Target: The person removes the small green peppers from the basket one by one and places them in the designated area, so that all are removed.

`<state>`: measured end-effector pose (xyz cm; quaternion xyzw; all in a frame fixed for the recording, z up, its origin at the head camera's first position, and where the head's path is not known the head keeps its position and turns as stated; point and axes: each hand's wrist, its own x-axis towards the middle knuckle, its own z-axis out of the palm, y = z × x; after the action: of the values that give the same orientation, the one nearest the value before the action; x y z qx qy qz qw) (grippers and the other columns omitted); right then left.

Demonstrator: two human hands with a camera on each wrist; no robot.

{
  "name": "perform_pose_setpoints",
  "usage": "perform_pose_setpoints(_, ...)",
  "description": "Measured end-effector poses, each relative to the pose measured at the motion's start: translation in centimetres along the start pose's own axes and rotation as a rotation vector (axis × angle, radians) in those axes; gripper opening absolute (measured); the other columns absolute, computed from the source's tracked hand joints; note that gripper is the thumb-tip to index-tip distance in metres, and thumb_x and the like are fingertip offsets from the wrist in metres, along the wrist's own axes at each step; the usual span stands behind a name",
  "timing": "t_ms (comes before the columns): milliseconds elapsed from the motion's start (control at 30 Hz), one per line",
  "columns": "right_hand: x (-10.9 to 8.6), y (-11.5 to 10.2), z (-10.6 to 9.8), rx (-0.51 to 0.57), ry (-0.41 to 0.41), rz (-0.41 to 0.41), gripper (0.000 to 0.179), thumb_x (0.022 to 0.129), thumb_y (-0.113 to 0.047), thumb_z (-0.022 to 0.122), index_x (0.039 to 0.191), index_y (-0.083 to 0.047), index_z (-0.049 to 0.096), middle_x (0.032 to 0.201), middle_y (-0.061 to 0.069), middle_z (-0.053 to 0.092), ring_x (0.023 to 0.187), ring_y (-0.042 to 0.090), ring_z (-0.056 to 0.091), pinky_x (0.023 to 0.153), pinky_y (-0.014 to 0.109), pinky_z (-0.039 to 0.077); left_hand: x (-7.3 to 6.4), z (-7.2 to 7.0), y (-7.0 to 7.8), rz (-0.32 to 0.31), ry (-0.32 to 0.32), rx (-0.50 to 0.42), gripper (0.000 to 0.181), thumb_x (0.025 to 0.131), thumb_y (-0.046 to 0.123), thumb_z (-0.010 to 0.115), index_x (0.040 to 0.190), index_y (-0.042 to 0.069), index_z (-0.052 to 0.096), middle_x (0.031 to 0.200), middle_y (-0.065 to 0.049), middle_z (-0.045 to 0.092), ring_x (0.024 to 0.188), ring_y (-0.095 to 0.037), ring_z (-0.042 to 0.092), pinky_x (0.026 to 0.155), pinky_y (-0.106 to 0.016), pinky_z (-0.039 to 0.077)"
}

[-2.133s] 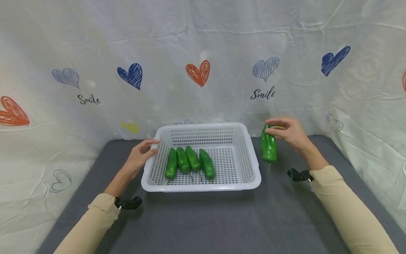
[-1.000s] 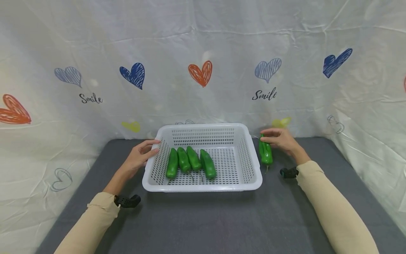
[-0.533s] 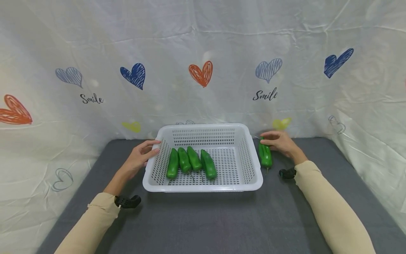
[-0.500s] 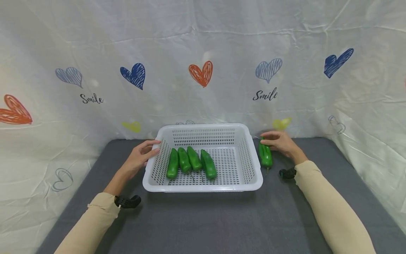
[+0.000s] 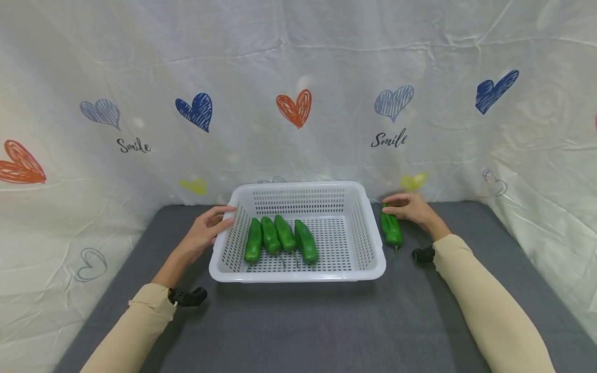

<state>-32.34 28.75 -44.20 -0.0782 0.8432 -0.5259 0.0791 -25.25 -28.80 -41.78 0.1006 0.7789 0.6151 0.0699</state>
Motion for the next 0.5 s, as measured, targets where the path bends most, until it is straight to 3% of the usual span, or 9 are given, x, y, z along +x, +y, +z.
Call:
perform_pose_setpoints(233,-0.19,-0.06,-0.26,-0.031,-0.012,-0.014,0.051,0.091,-0.023,0.081,0.131,0.005,0.065,0.128,0.024,0.062,0.098,0.016,0.063,0.078,0.028,0.055,-0.08,0.19,0.22,-0.004,-0.004,0.01,0.05,0.103,0.025,0.065,0.147,0.009,0.049,0.14,-0.026,0.05,0.103,-0.025,0.066,0.075,-0.043,0.058)
perform_pose_setpoints(500,-0.54,0.16,-0.68,0.042,-0.052,-0.033,0.057,0.09,-0.015,0.081,0.135,0.01,0.058,0.133,0.03,0.058,0.103,0.013,0.064,0.084,0.032,0.056,-0.18,0.25,0.18,-0.001,-0.001,0.004,0.048,0.104,0.024,0.063,0.147,0.009,0.048,0.139,-0.026,0.05,0.1,-0.023,0.068,0.074,-0.042,0.059)
